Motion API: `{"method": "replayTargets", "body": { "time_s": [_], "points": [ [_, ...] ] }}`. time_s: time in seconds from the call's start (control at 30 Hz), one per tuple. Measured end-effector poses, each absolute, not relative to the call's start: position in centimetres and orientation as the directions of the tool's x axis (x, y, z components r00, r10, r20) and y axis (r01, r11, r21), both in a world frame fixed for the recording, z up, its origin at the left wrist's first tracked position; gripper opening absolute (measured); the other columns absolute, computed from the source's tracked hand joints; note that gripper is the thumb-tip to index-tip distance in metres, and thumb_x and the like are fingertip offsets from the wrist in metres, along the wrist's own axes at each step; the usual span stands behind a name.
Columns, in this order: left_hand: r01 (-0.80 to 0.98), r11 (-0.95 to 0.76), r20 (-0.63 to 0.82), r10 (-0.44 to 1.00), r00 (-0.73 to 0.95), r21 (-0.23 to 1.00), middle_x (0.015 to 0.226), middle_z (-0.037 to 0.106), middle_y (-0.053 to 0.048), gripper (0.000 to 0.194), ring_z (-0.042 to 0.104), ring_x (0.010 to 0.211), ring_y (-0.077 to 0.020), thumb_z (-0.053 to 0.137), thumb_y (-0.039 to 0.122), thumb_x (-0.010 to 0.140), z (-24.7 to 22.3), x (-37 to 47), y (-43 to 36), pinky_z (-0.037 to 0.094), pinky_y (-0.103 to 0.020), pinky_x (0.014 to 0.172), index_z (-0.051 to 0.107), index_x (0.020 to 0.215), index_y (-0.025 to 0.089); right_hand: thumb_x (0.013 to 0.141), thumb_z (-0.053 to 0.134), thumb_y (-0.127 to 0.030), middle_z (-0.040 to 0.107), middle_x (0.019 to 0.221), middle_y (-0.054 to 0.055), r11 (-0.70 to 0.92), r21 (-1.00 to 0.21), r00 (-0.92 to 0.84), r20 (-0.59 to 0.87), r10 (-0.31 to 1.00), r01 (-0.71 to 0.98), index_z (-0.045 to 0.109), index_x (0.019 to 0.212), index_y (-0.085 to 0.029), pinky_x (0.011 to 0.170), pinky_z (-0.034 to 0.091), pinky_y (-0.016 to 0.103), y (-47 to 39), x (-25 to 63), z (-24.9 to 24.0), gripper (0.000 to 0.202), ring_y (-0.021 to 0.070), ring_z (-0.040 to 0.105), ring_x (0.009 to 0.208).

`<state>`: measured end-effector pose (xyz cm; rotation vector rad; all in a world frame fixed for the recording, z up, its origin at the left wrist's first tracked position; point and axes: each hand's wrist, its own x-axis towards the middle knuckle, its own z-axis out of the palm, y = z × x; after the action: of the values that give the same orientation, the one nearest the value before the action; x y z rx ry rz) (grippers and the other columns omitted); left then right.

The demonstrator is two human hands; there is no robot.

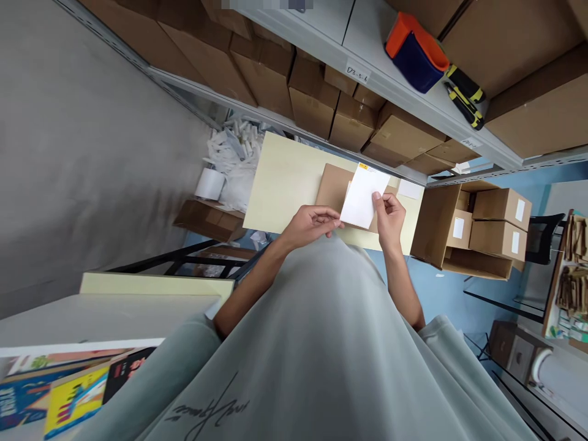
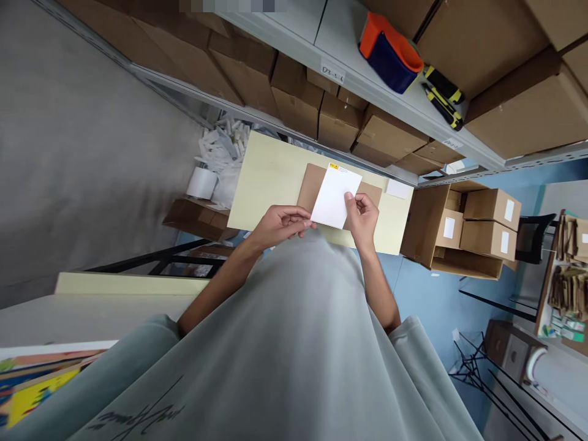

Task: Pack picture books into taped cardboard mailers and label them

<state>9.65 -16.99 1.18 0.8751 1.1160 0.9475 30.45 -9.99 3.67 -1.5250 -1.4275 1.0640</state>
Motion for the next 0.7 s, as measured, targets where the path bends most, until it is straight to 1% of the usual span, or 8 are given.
{"method": "replayTargets", "body": {
  "time_s": [0.17, 0.27, 0.37, 0.43, 0.5, 0.57, 0.63, 0.7],
  "points": [
    [-0.194, 0.34, -0.314, 0.937, 0.153, 0.92, 0.091, 0.084, -0.011, 0.035, 0.065, 0.057, -0.0132, 0.085, 0.05, 0.083, 1.3, 10.1, -17.0, 0.057, -0.027, 0.056, 0.079, 0.09, 0.017, 0.091, 0.069, -0.076, 0.049, 0.071, -0.003, -0.08, -0.936, 0.032, -0.073, 0.997, 0.344, 0.053, 0.075, -0.024, 0.065, 0.043, 0.028, -10.0, 31.0, 3.7, 0.057, 0.014, 0.05, 0.071],
    [-0.193, 0.336, -0.313, 0.939, 0.142, 0.922, 0.09, 0.084, -0.011, 0.033, 0.064, 0.057, -0.0128, 0.084, 0.049, 0.083, 1.2, 10.5, -17.0, 0.056, -0.027, 0.056, 0.078, 0.089, 0.017, 0.091, 0.07, -0.075, 0.049, 0.071, -0.003, -0.069, -0.942, 0.026, -0.064, 0.998, 0.329, 0.053, 0.075, -0.024, 0.064, 0.043, 0.028, -10.1, 31.4, 3.7, 0.056, 0.0139, 0.049, 0.071],
    [-0.178, 0.326, -0.303, 0.942, 0.147, 0.928, 0.087, 0.083, -0.01, 0.033, 0.064, 0.058, -0.0132, 0.084, 0.049, 0.083, 1.2, 10.9, -17.0, 0.055, -0.026, 0.055, 0.077, 0.087, 0.017, 0.092, 0.07, -0.073, 0.052, 0.072, -0.003, -0.06, -0.943, 0.021, -0.057, 0.998, 0.326, 0.056, 0.076, -0.024, 0.064, 0.043, 0.028, -10.1, 32.0, 3.3, 0.053, 0.014, 0.05, 0.071],
    [-0.169, 0.316, -0.293, 0.945, 0.147, 0.934, 0.084, 0.081, -0.009, 0.032, 0.065, 0.058, -0.0136, 0.083, 0.049, 0.083, 1.1, 11.3, -17.0, 0.054, -0.026, 0.054, 0.075, 0.086, 0.018, 0.094, 0.068, -0.071, 0.057, 0.074, -0.002, -0.079, -0.934, 0.014, -0.08, 0.997, 0.349, 0.058, 0.078, -0.024, 0.066, 0.046, 0.029, -9.9, 32.4, 2.4, 0.051, 0.0149, 0.054, 0.072],
    [-0.172, 0.305, -0.284, 0.949, 0.135, 0.937, 0.081, 0.079, -0.007, 0.032, 0.065, 0.058, -0.0139, 0.082, 0.049, 0.082, 0.9, 11.6, -17.0, 0.052, -0.026, 0.053, 0.073, 0.085, 0.019, 0.095, 0.067, -0.069, 0.063, 0.078, 0.0, -0.126, -0.909, -0.008, -0.14, 0.99, 0.397, 0.063, 0.084, -0.023, 0.069, 0.05, 0.03, -9.8, 32.6, 1.4, 0.047, 0.0167, 0.059, 0.075],
    [-0.187, 0.297, -0.279, 0.953, 0.116, 0.936, 0.079, 0.077, -0.006, 0.031, 0.065, 0.058, -0.0142, 0.081, 0.049, 0.082, 0.7, 12.0, -16.9, 0.049, -0.026, 0.051, 0.071, 0.085, 0.019, 0.093, 0.072, -0.065, 0.07, 0.087, 0.003, -0.143, -0.863, -0.044, -0.187, 0.981, 0.484, 0.069, 0.095, -0.023, 0.076, 0.055, 0.034, -10.1, 32.7, 0.6, 0.043, 0.0195, 0.066, 0.081],
    [-0.192, 0.291, -0.275, 0.956, 0.103, 0.937, 0.081, 0.076, -0.005, 0.029, 0.066, 0.06, -0.0145, 0.078, 0.047, 0.082, 0.5, 12.3, -16.9, 0.049, -0.026, 0.053, 0.07, 0.085, 0.019, 0.09, 0.078, -0.06, 0.075, 0.1, 0.007, -0.091, -0.821, -0.086, -0.168, 0.982, 0.564, 0.074, 0.104, -0.022, 0.086, 0.057, 0.038, -10.8, 32.9, 0.5, 0.04, 0.0222, 0.07, 0.089],
    [-0.172, 0.279, -0.265, 0.959, 0.097, 0.945, 0.083, 0.075, -0.005, 0.025, 0.067, 0.065, -0.0151, 0.076, 0.044, 0.084, 0.2, 12.5, -16.9, 0.052, -0.026, 0.057, 0.069, 0.085, 0.02, 0.094, 0.076, -0.056, 0.077, 0.107, 0.008, -0.019, -0.831, -0.172, -0.137, 0.976, 0.556, 0.077, 0.105, -0.024, 0.093, 0.058, 0.04, -12.0, 32.9, 1.4, 0.034, 0.0231, 0.073, 0.095]
  ]
}}
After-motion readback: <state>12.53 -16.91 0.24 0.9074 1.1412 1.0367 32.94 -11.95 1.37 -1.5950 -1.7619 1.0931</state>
